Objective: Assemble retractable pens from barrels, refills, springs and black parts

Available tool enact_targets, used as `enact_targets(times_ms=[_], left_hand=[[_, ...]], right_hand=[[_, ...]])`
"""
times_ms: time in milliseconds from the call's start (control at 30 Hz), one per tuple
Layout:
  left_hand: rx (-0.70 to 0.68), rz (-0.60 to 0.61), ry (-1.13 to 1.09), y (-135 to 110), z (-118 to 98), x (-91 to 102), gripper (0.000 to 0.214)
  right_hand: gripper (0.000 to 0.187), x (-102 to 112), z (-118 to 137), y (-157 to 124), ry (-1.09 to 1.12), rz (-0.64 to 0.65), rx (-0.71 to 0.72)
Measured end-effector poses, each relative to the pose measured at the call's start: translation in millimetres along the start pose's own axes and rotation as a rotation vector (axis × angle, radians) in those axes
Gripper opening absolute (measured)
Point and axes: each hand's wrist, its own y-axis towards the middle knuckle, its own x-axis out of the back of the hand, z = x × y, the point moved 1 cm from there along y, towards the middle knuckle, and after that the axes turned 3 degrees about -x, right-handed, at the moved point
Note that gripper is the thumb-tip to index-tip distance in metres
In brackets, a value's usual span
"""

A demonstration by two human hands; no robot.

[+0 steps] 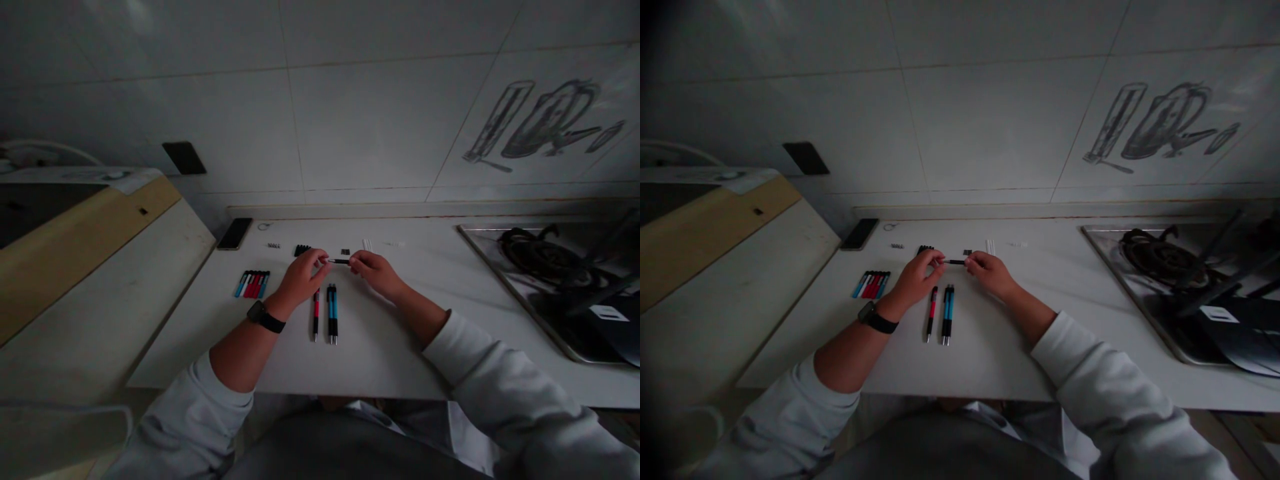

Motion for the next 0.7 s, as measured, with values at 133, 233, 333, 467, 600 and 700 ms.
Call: enact_targets(times_ms=[133, 233, 333, 467, 600, 700], left_hand=[[-0.041, 0.015, 0.015, 0.8, -1.7, 0.8, 0.012], [-0.071, 0.022, 0.031, 1.1, -3.3, 0.7, 0.011], [-0.086, 0.028, 0.032, 1.3, -4.1, 0.8, 0.008], [-0.091, 0.038, 0.031, 1.7, -5.2, 1.5, 0.007], [-0.104, 0.045, 0.049, 2.2, -6.2, 1.6, 0.011], [-0.122, 0.070, 0.056, 2.7, -6.4, 1.2, 0.018]], right_hand=[[0.035, -0.6, -1.4, 0.1, 0.054, 0.023, -0.030], [0.037, -2.0, -1.5, -0.2, 0.059, 0.037, -0.015], [0.041, -2.8, -2.4, 0.3, 0.045, 0.034, -0.013], [0.044, -3.7, -4.7, 0.8, 0.038, 0.030, -0.021], [0.046, -4.4, -6.6, 0.6, 0.027, 0.038, -0.025], [0.047, -4.9, -7.3, 0.2, 0.022, 0.051, -0.022]])
